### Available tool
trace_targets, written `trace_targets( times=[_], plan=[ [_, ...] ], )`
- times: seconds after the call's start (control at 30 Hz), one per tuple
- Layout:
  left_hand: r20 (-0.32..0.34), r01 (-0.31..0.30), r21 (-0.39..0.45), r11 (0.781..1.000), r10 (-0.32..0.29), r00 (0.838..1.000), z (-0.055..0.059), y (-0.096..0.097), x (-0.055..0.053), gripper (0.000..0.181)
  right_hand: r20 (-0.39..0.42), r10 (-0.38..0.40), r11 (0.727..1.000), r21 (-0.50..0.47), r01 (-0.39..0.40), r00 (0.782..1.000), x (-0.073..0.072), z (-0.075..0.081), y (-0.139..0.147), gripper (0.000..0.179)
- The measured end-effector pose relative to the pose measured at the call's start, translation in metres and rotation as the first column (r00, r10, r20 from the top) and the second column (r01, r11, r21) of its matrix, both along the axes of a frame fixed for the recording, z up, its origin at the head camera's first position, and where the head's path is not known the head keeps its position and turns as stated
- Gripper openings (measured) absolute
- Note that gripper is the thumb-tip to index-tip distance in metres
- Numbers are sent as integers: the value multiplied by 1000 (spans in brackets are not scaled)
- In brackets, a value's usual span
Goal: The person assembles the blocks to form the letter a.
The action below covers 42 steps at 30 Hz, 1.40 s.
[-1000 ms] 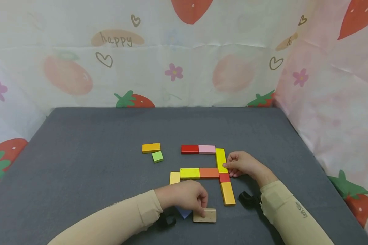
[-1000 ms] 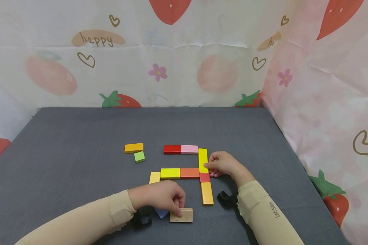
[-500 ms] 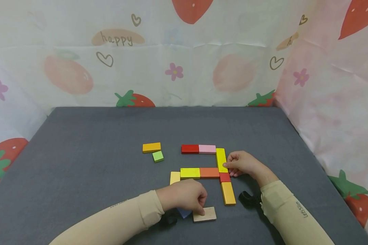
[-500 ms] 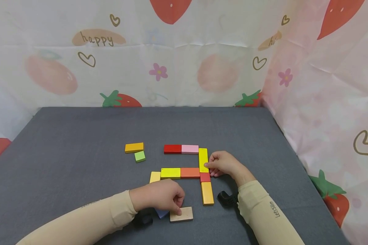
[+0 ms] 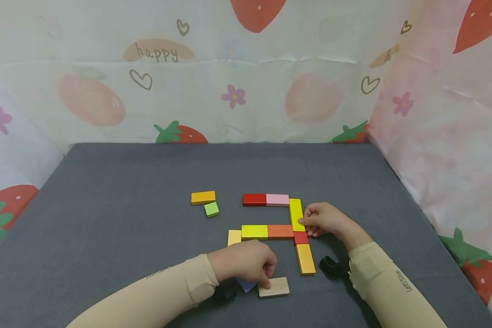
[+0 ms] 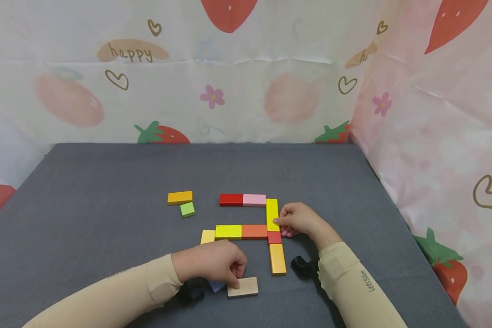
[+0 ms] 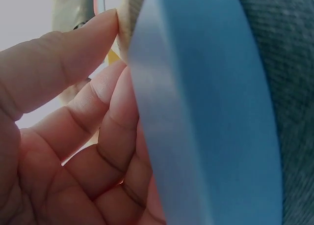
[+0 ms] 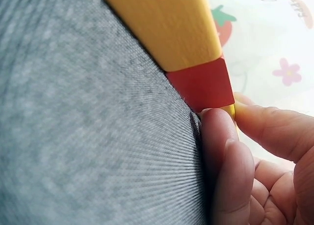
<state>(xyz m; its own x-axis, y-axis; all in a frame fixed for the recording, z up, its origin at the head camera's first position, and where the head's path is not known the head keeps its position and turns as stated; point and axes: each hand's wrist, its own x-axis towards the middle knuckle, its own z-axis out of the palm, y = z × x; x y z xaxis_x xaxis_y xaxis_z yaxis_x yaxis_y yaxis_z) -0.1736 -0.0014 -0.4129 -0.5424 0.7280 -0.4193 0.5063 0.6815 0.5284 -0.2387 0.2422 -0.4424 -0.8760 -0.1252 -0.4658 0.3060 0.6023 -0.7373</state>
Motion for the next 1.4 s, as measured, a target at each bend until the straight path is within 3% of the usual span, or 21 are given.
trace_targets(
  times=[0.3, 0.6, 0.77, 0.93, 1.1, 1.27, 1.4],
  plan=[
    [14, -51, 45, 998, 50, 999, 5, -4, -1, 14, -2, 1, 1000, 9, -1, 1000, 1, 1, 0, 19],
    [-39, -180, 168, 969, 189, 981, 17, -31, -22, 11, -1, 5, 1000, 8, -5, 1000, 2, 3, 0, 19],
    [-70, -297, 195, 935, 315, 946, 18, -55, -42, 8, -4, 0, 1000, 10, 0, 1000, 2, 3, -1, 19],
    [-111, -408, 196, 892, 434, 894, 16, -82, -65, 5, -2, -2, 1000, 11, 2, 1000, 2, 5, -2, 18],
    [-144, -482, 222, 847, 518, 843, 10, -108, -84, 5, -5, 8, 1000, 7, -8, 1000, 3, 5, -2, 19],
    [-171, -510, 230, 829, 550, 817, 3, -126, -94, 8, 7, 1, 1000, 15, -1, 1000, 2, 4, -1, 19],
    [-184, -526, 210, 824, 561, 807, -2, -132, -98, 9, 13, -2, 1000, 17, 2, 1000, 2, 3, -1, 18]
  ],
)
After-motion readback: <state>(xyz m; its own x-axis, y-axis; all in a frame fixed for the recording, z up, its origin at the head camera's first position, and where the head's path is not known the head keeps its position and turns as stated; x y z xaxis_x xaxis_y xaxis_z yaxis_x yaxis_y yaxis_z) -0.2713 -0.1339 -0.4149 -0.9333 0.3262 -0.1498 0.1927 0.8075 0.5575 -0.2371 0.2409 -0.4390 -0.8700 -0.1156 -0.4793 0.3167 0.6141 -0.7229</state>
